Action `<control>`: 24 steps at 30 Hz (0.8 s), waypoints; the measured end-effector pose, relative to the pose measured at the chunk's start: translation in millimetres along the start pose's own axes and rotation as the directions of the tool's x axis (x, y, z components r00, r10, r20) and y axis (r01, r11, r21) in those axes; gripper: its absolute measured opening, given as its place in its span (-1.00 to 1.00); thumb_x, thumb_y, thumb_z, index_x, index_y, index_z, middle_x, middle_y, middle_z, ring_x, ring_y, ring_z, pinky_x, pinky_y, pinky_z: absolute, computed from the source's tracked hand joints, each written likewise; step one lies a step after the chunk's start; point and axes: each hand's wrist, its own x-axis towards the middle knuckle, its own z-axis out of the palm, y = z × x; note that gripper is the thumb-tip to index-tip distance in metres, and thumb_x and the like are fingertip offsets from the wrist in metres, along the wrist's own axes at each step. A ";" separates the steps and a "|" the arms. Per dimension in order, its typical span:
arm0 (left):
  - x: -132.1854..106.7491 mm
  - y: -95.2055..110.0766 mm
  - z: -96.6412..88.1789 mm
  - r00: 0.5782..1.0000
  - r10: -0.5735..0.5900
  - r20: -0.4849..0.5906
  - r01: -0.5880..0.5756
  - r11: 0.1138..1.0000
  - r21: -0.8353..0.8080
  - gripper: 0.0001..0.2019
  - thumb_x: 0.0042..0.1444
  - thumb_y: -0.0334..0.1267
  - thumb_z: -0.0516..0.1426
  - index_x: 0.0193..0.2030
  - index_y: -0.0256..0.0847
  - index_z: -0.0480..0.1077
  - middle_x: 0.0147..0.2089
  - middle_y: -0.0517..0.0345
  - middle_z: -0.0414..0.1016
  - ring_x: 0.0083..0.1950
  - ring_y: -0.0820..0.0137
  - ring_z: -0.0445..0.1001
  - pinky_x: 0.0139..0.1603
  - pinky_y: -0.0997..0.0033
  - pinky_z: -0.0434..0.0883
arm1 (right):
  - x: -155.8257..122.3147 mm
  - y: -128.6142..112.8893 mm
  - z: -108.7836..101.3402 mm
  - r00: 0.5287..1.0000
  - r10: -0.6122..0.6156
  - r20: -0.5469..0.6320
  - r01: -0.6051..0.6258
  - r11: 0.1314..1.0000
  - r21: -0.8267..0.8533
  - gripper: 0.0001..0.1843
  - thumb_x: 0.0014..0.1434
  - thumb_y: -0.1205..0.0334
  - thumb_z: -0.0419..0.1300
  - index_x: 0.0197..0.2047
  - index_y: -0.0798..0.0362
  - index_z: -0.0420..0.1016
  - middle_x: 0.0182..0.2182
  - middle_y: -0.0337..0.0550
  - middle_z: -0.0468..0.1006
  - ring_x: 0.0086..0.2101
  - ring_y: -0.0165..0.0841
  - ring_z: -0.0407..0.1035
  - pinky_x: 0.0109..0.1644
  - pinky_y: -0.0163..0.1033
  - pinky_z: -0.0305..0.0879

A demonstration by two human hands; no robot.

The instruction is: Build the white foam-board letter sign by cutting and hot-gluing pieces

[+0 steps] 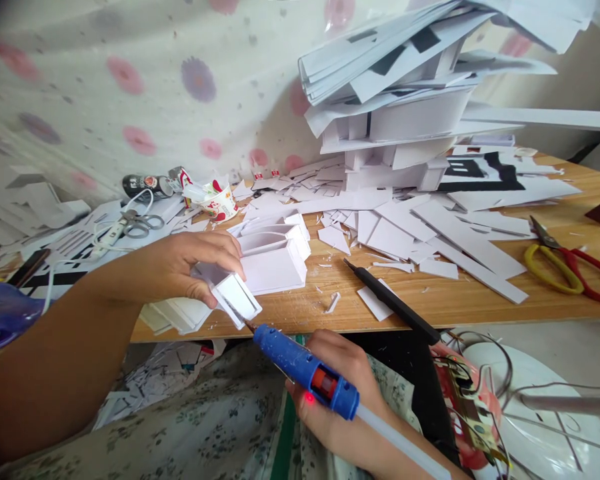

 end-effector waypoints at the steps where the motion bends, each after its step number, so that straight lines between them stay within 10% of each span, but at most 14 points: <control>1: 0.3 0.7 -0.1 1.000 -0.003 0.001 0.003 1.000 0.007 -0.71 0.00 -0.12 0.32 -0.12 -0.09 0.52 -0.19 0.20 0.46 -0.13 0.40 0.38 -0.08 0.45 0.27 | -0.5 0.4 0.2 1.000 0.003 -0.009 -0.003 1.000 -0.002 -0.80 0.09 0.37 0.11 -0.51 0.02 0.17 -0.55 -0.30 0.24 -0.53 -0.47 0.20 -0.46 -0.35 0.12; 24: -0.3 -1.2 4.1 0.999 0.051 0.008 -0.051 0.997 0.061 -0.70 0.01 -0.10 0.31 -0.12 -0.12 0.52 -0.16 0.15 0.49 -0.08 0.37 0.40 -0.01 0.43 0.29 | 0.3 -0.4 -3.1 0.994 0.107 -0.036 -0.105 0.993 0.045 -0.87 0.10 0.28 0.15 -0.47 0.04 0.33 -0.53 -0.27 0.32 -0.51 -0.44 0.25 -0.45 -0.31 0.15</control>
